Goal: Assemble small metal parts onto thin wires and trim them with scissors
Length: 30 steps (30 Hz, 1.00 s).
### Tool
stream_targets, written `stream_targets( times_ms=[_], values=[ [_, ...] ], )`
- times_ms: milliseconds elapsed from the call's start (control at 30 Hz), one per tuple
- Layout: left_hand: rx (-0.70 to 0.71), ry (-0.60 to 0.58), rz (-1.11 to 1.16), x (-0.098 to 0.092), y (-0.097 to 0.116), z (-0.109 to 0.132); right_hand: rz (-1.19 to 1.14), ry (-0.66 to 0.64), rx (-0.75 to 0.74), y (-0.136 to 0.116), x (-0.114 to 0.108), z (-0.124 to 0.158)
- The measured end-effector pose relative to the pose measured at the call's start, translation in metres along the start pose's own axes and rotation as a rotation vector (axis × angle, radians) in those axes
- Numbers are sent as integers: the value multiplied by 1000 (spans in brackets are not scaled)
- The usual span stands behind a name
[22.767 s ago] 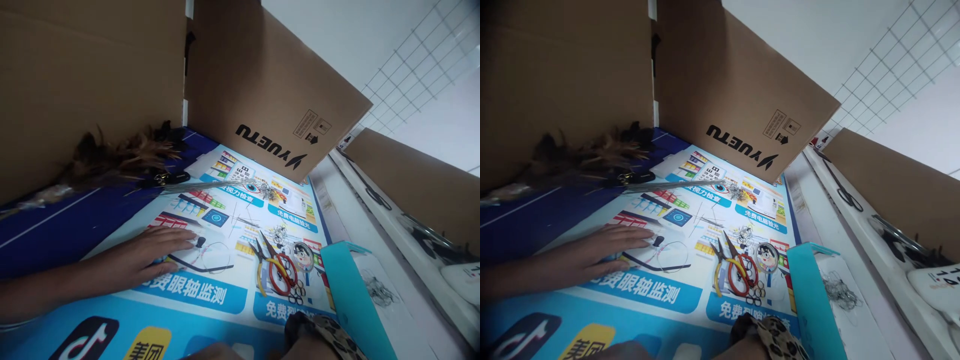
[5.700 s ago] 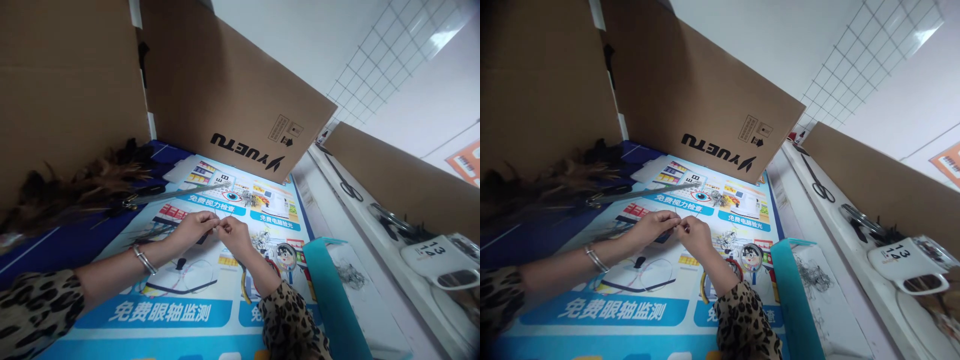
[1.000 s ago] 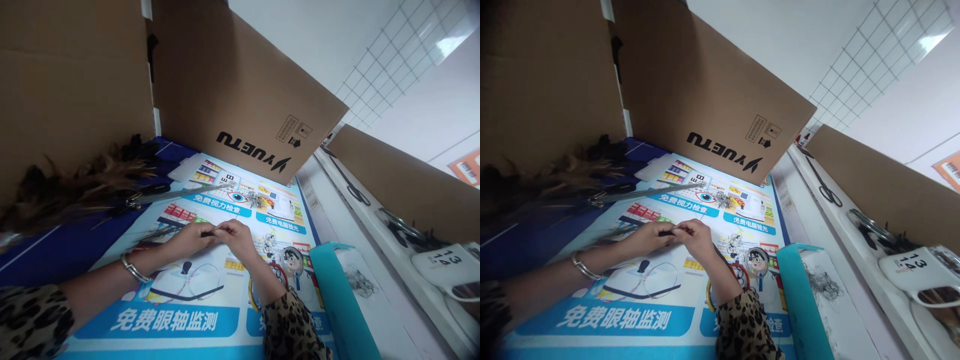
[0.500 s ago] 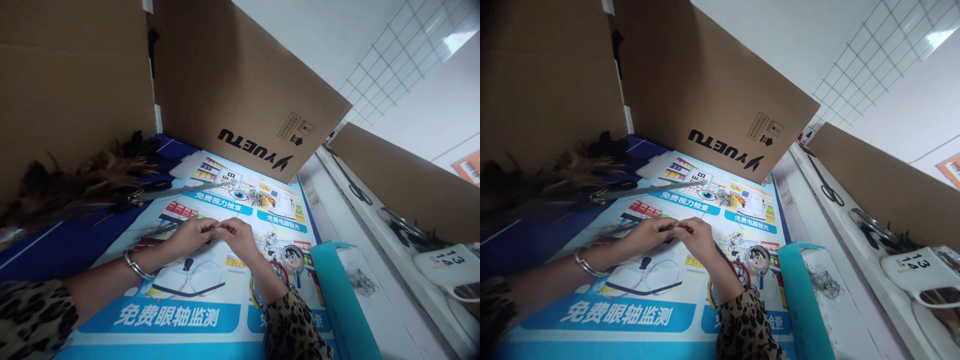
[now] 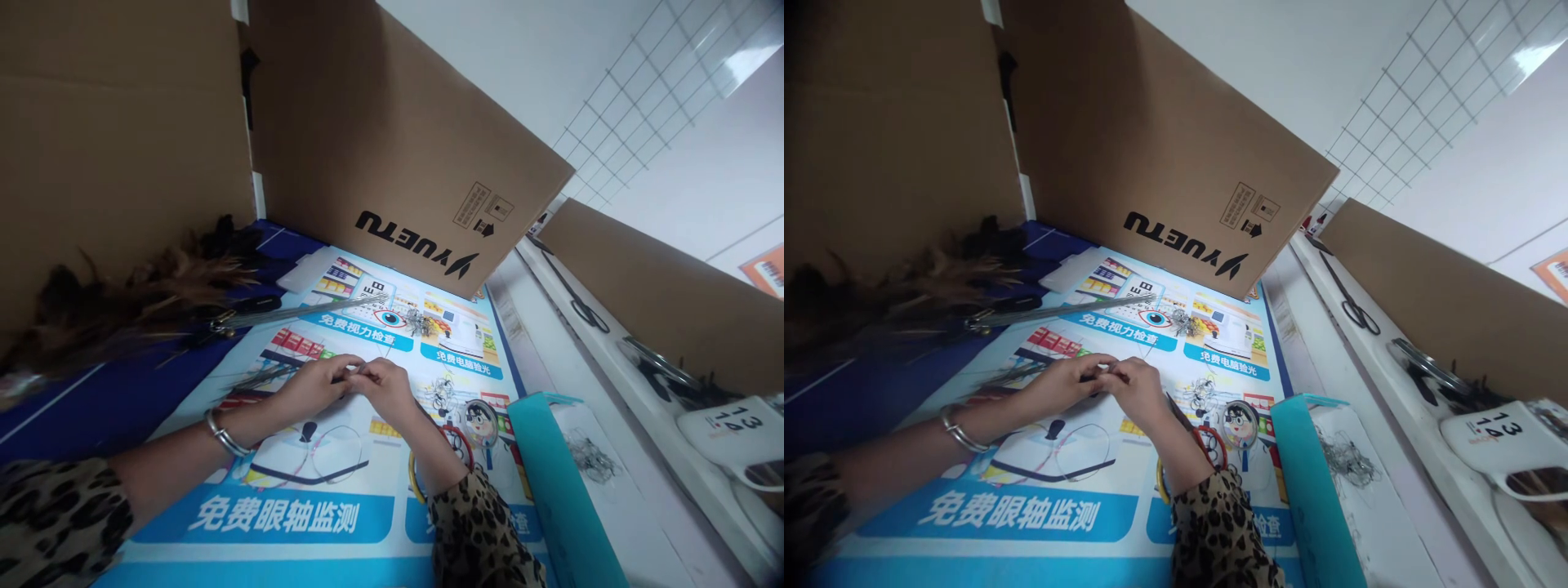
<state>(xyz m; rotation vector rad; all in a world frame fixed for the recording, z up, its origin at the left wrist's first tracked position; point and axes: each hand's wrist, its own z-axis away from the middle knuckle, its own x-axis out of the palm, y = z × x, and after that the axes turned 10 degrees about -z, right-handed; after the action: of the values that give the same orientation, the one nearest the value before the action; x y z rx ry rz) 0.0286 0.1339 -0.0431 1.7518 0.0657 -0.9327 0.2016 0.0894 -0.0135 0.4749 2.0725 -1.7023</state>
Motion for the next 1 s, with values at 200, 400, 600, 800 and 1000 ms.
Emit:
stream_targets(
  times_ms=[200,400,600,800,1000],
  values=[
    [45,10,-8,-4,4,1,-79,78,-59,-3,1,2],
    [5,-21,37,-6,9,2,-123,119,-81,-8,-1,5],
    [19,-18,41,-4,5,1,-95,136,-138,-14,-4,5],
    [71,-36,-14,-2,0,0,-101,136,-179,-14,-5,3],
    [111,10,-36,-2,-8,5,-97,148,-215,-24,0,8]
  ],
)
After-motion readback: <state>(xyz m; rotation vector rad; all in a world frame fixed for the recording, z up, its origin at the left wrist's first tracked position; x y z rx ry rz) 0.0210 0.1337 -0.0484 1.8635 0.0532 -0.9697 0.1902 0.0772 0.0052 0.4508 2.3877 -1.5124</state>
